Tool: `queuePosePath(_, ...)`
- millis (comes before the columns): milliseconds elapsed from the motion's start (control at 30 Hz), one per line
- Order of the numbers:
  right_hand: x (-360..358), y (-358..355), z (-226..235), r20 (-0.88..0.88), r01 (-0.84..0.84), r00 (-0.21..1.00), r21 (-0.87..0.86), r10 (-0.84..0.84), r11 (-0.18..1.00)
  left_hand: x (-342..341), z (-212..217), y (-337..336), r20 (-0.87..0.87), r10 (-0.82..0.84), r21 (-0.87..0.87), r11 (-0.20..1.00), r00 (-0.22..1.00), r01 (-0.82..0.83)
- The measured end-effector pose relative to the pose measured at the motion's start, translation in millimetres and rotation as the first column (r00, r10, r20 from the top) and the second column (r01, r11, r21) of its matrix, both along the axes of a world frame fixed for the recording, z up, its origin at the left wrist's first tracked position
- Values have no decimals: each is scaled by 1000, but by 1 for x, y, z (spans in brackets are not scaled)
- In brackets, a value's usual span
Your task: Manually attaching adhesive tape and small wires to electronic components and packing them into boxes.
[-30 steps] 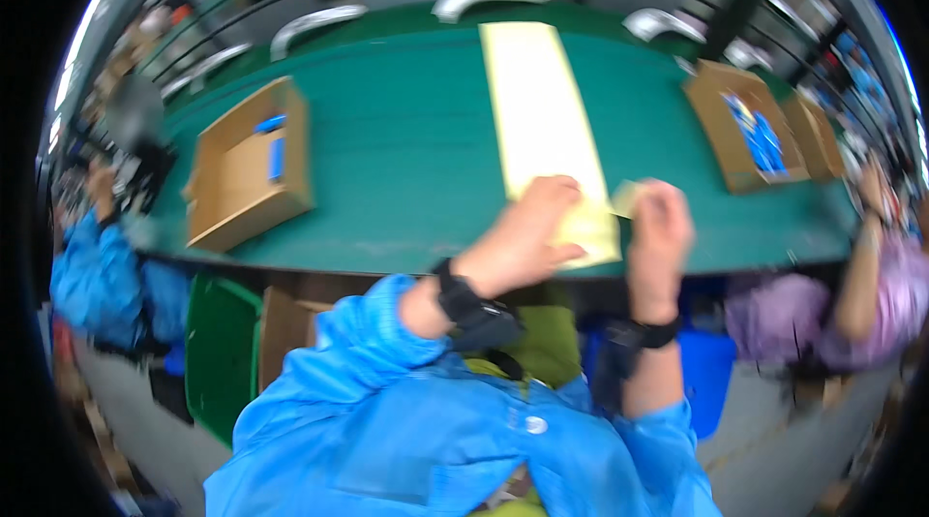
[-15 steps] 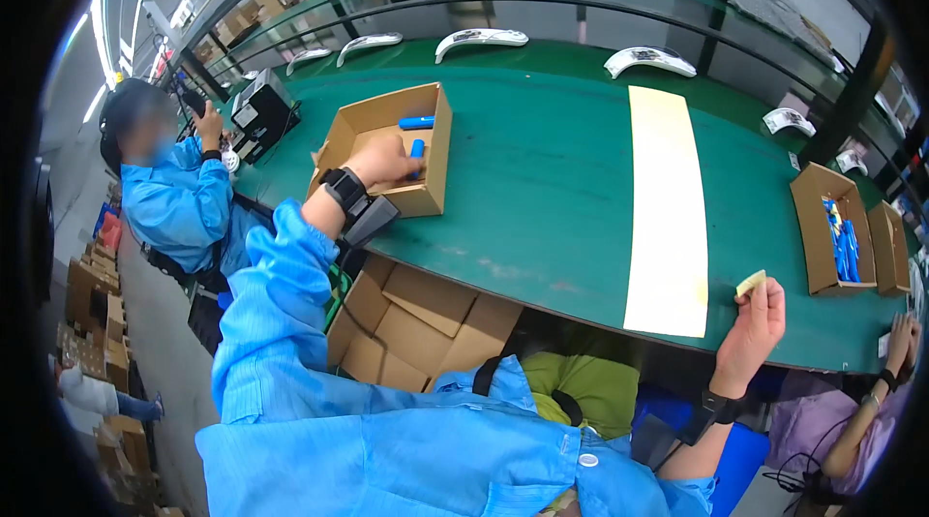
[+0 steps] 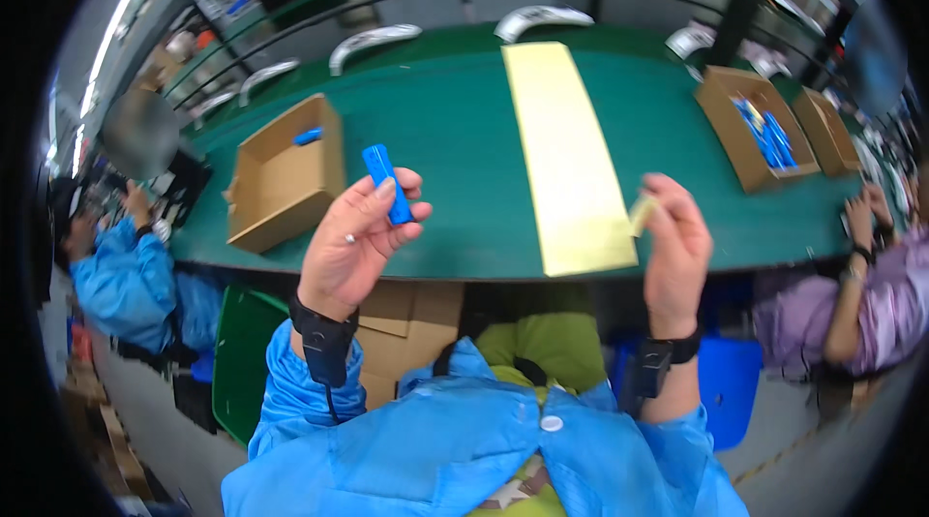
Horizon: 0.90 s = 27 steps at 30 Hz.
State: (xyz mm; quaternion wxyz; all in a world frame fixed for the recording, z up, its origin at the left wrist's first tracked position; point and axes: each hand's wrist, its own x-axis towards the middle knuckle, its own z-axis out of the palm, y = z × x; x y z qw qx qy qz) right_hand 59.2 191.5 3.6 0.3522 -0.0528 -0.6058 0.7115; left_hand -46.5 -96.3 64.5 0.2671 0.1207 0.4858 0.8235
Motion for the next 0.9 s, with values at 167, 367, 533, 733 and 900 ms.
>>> queuePosePath(167,16,-33,33,-31,-298,954,44,299,954,16,-35,59,-15,-76,20,997,997,76)
queuePosePath(367,37,-30,28,52,-605,771,-251,635,755,20,-37,86,-207,66,20,998,976,-63)
queuePosePath(533,25,-37,14,96,-566,814,-94,573,819,30,-55,94,216,-16,284,958,976,-47)
queuePosePath(733,7,-44,15,59,-444,890,-104,451,890,50,-55,110,216,-85,79,994,973,69)
queuePosePath(900,-9,-41,18,7,-304,950,-199,312,932,44,-56,102,183,-284,-18,956,941,292)
